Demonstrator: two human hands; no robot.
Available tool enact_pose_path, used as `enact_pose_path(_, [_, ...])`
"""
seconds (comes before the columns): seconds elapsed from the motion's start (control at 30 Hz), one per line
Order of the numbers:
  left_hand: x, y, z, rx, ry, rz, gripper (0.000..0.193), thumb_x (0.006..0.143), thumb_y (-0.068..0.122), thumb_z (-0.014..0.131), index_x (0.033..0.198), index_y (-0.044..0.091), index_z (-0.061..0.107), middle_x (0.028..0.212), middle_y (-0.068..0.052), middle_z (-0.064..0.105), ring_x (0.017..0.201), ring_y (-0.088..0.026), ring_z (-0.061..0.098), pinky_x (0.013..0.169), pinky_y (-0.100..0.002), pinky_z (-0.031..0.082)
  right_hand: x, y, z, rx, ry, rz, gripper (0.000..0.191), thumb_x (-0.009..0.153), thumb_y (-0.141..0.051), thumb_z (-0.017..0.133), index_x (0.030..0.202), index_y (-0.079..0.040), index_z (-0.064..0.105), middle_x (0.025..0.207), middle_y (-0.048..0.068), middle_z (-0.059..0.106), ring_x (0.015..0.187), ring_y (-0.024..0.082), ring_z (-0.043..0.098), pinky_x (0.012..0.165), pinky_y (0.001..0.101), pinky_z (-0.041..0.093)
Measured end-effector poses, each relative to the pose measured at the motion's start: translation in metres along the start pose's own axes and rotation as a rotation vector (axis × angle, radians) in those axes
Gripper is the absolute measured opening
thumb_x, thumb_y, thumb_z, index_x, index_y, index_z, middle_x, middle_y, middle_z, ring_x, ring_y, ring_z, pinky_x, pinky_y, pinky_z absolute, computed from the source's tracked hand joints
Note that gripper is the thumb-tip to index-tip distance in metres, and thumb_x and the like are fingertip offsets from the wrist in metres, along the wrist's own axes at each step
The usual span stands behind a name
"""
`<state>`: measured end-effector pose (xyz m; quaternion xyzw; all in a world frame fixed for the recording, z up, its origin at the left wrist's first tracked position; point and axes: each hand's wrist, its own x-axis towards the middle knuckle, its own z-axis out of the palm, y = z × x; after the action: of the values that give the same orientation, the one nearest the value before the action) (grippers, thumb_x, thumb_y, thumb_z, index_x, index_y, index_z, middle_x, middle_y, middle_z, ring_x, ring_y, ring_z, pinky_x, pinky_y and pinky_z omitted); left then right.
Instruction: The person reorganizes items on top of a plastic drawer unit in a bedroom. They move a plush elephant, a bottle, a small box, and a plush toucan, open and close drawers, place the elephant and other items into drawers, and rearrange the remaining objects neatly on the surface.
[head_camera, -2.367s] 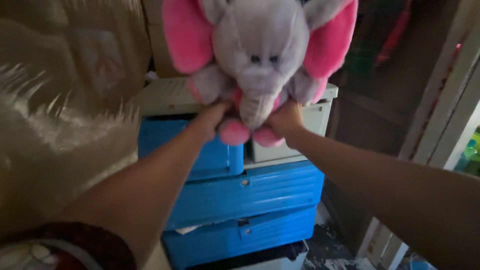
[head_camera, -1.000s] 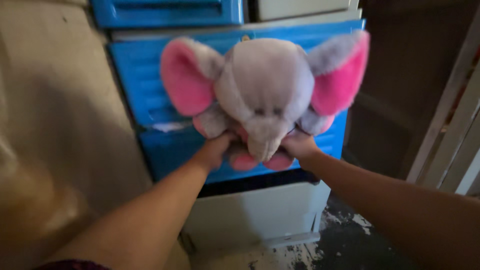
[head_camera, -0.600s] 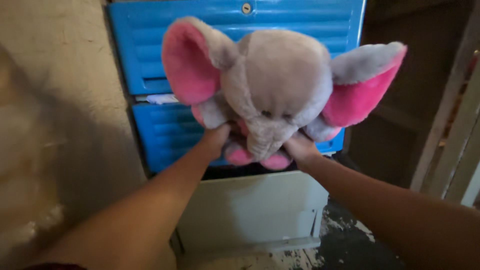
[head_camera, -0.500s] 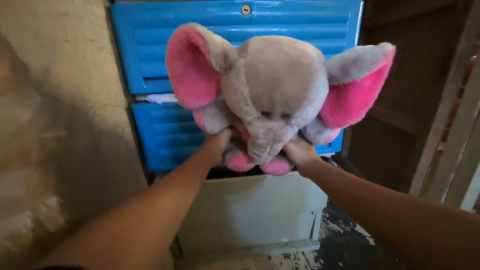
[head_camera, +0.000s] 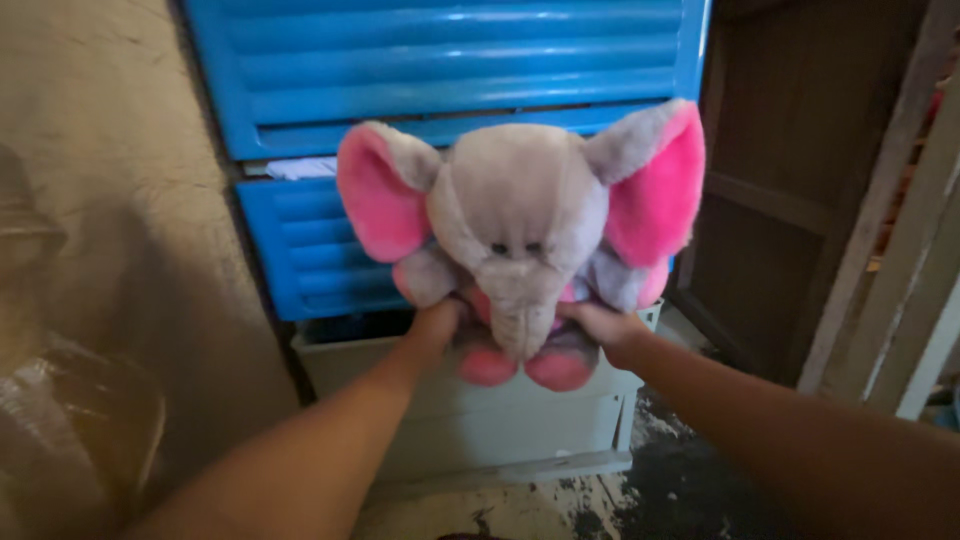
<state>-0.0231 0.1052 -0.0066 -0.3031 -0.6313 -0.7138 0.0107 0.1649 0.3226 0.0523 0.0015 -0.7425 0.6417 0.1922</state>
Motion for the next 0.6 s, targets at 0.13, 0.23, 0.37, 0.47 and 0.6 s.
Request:
enact_pose_path(0.13, [0.012,-0.026,-0.017,0.328,0.028,0.439,0.050,0.086,0.013,0.053,0.135,0.003,0.061,0.132,-0.015,0.067,0.126,-0.032,0.060,0.108,-0.044,0.047,0.008,0.022,-0.004,0.144,0.080,-0.021,0.070,0.076,-0.016,0.079,0.141,-0.005,0.055,0.130,0.011,0.068,0.112,0.024,0.070,0.098,0.0390,0.058])
enact_pose_path(0.23, [0.014,-0.028,-0.030,0.828,-0.047,0.447,0.048,0.091,0.020,0.060,0.138,0.008,0.062,0.138,-0.017,0.065,0.131,-0.035,0.059,0.109,-0.045,0.048,0.015,0.036,-0.008,0.157,0.146,-0.017,0.068,0.077,-0.015,0.080,0.140,-0.006,0.056,0.130,0.009,0.068,0.110,0.024,0.070,0.096,0.0380,0.058])
enact_pose_path(0.37, [0.003,-0.023,-0.029,0.633,-0.492,0.436,0.079,0.074,0.023,0.076,0.143,0.009,0.041,0.140,-0.018,0.055,0.124,-0.038,0.057,0.101,-0.048,0.047,0.023,0.040,-0.021,0.109,0.122,-0.088,0.058,0.079,-0.014,0.079,0.134,-0.002,0.062,0.124,0.012,0.071,0.105,0.026,0.071,0.092,0.0405,0.060])
enact_pose_path(0.47, [-0.025,-0.016,-0.024,1.262,-0.393,0.107,0.072,0.071,0.031,0.078,0.140,0.025,0.059,0.130,-0.014,0.065,0.118,-0.038,0.063,0.100,-0.052,0.050,0.023,0.038,-0.028,0.177,0.057,-0.067,0.055,0.078,-0.010,0.077,0.130,-0.003,0.062,0.120,0.011,0.071,0.103,0.025,0.072,0.091,0.0409,0.062])
enact_pose_path(0.6, [-0.041,-0.007,-0.011,1.339,-0.178,0.114,0.036,0.087,0.022,0.059,0.122,0.016,0.067,0.121,-0.016,0.072,0.112,-0.039,0.068,0.091,-0.057,0.055,0.019,0.029,-0.025,0.207,-0.005,-0.069,0.050,0.081,-0.009,0.075,0.128,-0.002,0.063,0.118,0.012,0.073,0.104,0.027,0.072,0.092,0.0406,0.061])
